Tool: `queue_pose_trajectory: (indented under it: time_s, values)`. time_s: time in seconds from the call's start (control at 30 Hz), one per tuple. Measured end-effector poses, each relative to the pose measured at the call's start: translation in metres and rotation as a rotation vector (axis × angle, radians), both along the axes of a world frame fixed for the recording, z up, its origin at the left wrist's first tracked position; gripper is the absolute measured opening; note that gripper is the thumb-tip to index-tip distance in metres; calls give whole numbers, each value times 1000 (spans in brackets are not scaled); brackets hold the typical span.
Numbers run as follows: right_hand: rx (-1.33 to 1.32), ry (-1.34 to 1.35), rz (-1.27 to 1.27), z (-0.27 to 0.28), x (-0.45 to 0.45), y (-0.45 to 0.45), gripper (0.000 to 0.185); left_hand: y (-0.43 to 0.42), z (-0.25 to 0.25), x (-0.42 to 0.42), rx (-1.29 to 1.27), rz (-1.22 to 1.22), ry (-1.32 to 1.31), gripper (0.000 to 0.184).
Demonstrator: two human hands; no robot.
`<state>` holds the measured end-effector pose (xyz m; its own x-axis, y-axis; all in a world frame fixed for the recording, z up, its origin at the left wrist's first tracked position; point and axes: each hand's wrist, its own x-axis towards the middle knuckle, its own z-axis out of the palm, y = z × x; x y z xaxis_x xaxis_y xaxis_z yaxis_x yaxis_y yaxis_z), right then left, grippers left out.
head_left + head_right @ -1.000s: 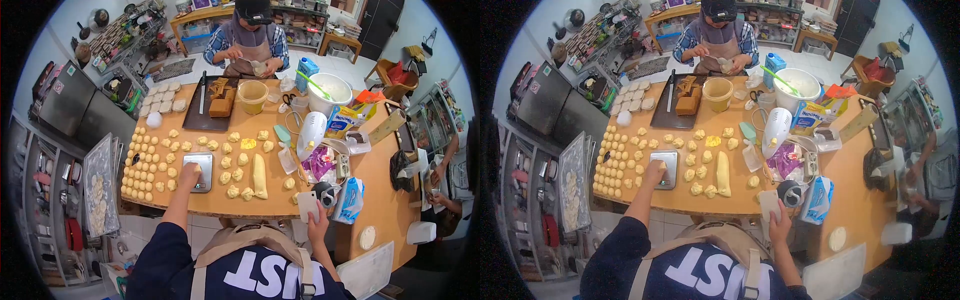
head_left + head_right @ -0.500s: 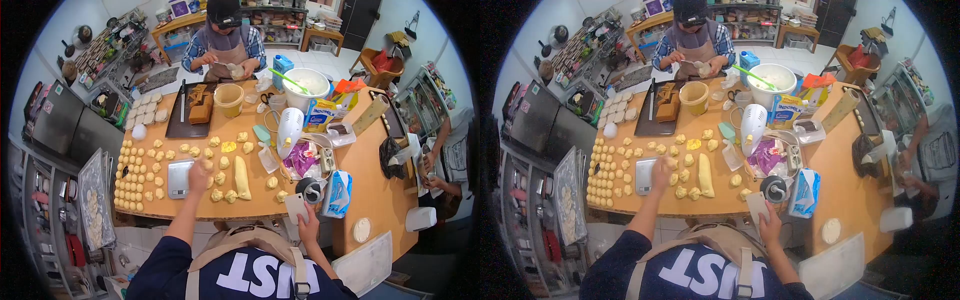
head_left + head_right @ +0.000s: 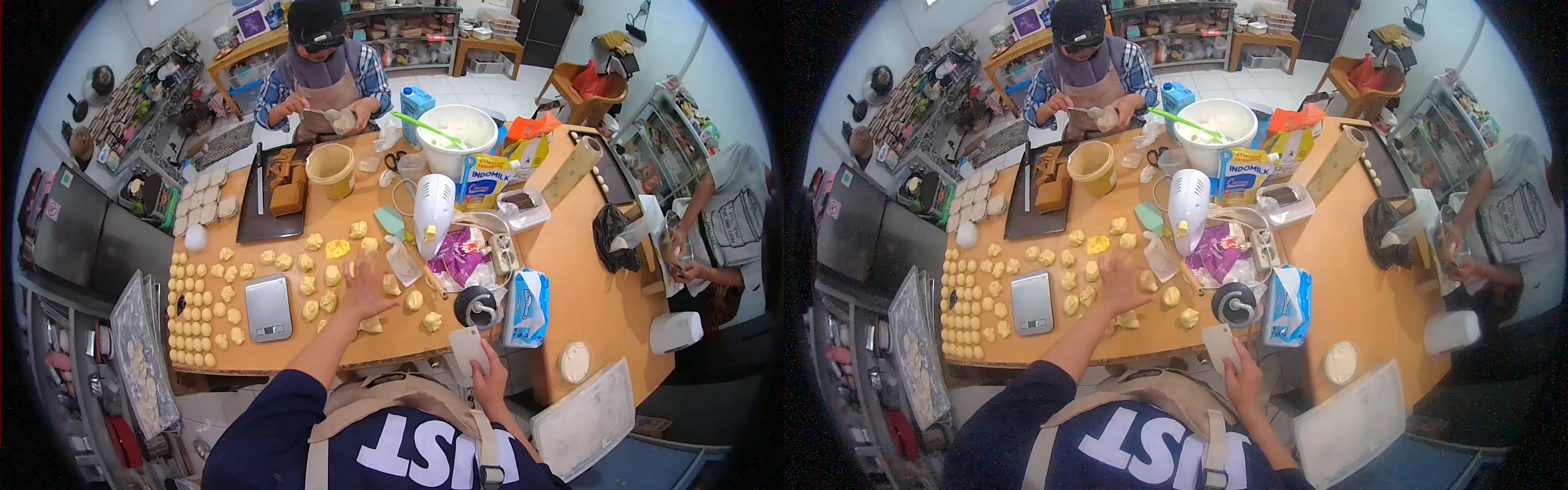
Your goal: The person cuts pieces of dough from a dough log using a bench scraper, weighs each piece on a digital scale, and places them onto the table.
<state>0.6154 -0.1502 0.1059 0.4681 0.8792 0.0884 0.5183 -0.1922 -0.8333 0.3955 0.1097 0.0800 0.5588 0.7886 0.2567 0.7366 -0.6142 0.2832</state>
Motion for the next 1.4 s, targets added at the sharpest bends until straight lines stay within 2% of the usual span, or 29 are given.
queue_pose_trajectory:
  time_s: [0.07,0.17,0.27,0.33,0.4,0.47,0.5,0.6,0.63,0.73,0.87,0.97,1.07,1.13,1.17,1.23,1.27,1.33,1.4]
  values:
    - [11,-67,37,-2,-5,10,48,8,-3,-27,56,-26,-224,72]
    - [-79,-60,255,4,-19,40,49,5,-4,-57,-341,404,-39,67]
    - [-83,-89,452,-8,-44,86,47,-29,-10,-71,-450,412,113,54]
    - [-106,-180,556,-2,-63,123,48,-63,-4,-69,-399,337,129,47]
    - [-77,-253,643,2,-80,157,49,-87,-27,-66,-357,347,122,52]
    - [1,-306,717,0,-95,183,50,-108,-14,-60,-367,245,232,63]
    - [10,-351,778,-5,-100,193,56,-114,-8,-57,-375,194,285,69]
    - [-47,-604,963,-18,-109,204,63,-120,-5,-52,-408,177,235,75]
    - [-18,-703,951,-27,-110,202,65,-122,-17,-53,-333,173,254,66]
    - [5,-643,846,-35,-105,201,67,-125,-24,-52,-285,135,203,62]
    - [-126,-604,750,-48,-95,179,59,-120,-21,-51,-240,45,148,45]
    - [-394,-478,718,-21,-86,150,56,-121,-32,-51,-230,-86,92,33]
    - [-159,-242,614,-48,-75,112,58,-119,-53,-53,-237,-240,-27,27]
    - [-218,-70,487,-47,-66,97,57,-119,-50,-56,-202,-294,-185,24]
    - [-249,19,427,-46,-62,92,57,-117,-50,-60,-223,-236,-268,26]
    - [-75,131,322,-45,-47,88,57,-110,-46,-73,-268,-115,-427,30]
    - [16,185,268,-43,-41,87,57,-106,-41,-83,-244,29,-520,32]
    - [29,313,190,-21,-37,84,57,-91,-16,-107,-177,321,-707,38]
    - [45,372,142,-17,-37,84,57,-65,-3,-146,-25,556,-682,46]
